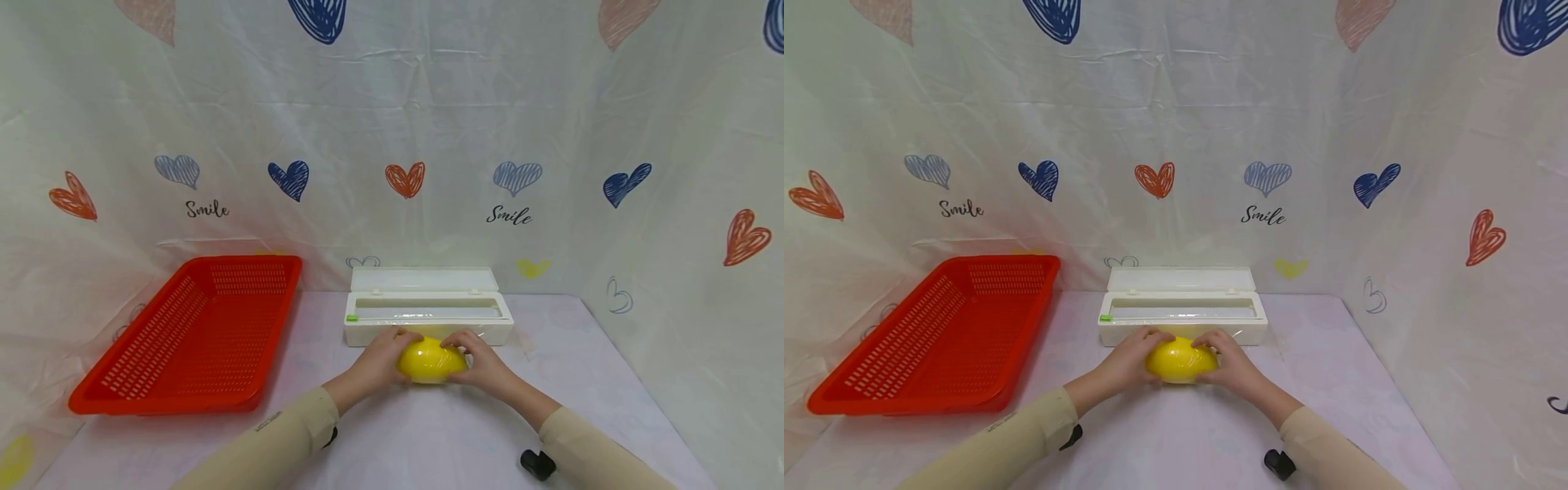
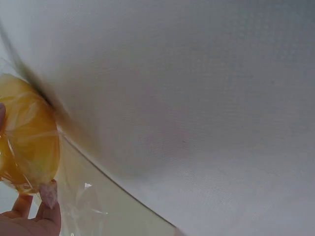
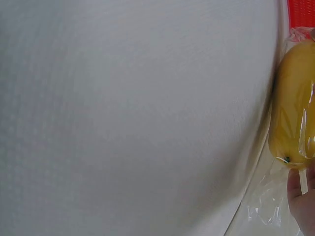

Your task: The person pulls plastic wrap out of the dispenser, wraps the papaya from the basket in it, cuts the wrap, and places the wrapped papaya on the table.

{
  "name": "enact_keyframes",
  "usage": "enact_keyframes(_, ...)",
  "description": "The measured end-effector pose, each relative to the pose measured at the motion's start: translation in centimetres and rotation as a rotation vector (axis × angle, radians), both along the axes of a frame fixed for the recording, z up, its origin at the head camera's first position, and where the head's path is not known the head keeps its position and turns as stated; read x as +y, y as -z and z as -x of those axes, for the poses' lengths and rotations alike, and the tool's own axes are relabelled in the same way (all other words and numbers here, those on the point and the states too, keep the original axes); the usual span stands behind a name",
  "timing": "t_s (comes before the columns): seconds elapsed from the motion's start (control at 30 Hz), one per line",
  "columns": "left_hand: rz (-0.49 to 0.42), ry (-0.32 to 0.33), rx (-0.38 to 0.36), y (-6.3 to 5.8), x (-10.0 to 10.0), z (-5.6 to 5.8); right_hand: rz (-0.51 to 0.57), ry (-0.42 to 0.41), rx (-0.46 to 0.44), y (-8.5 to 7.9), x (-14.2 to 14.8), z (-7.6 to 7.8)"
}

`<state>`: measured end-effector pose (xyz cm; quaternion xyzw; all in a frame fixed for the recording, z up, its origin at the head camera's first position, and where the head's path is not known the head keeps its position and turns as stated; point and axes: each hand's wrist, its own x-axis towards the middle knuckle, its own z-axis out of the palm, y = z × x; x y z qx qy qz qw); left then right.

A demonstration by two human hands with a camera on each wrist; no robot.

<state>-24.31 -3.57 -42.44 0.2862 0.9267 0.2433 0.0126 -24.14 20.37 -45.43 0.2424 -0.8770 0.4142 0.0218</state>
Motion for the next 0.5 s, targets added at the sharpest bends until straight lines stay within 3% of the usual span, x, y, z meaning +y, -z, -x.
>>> enact_keyframes(0.5,-0.027,-0.02,-0.034,0.09,0.18,0.35,-0.013,-0.015,-0.011,-0.14,0.3,0.36)
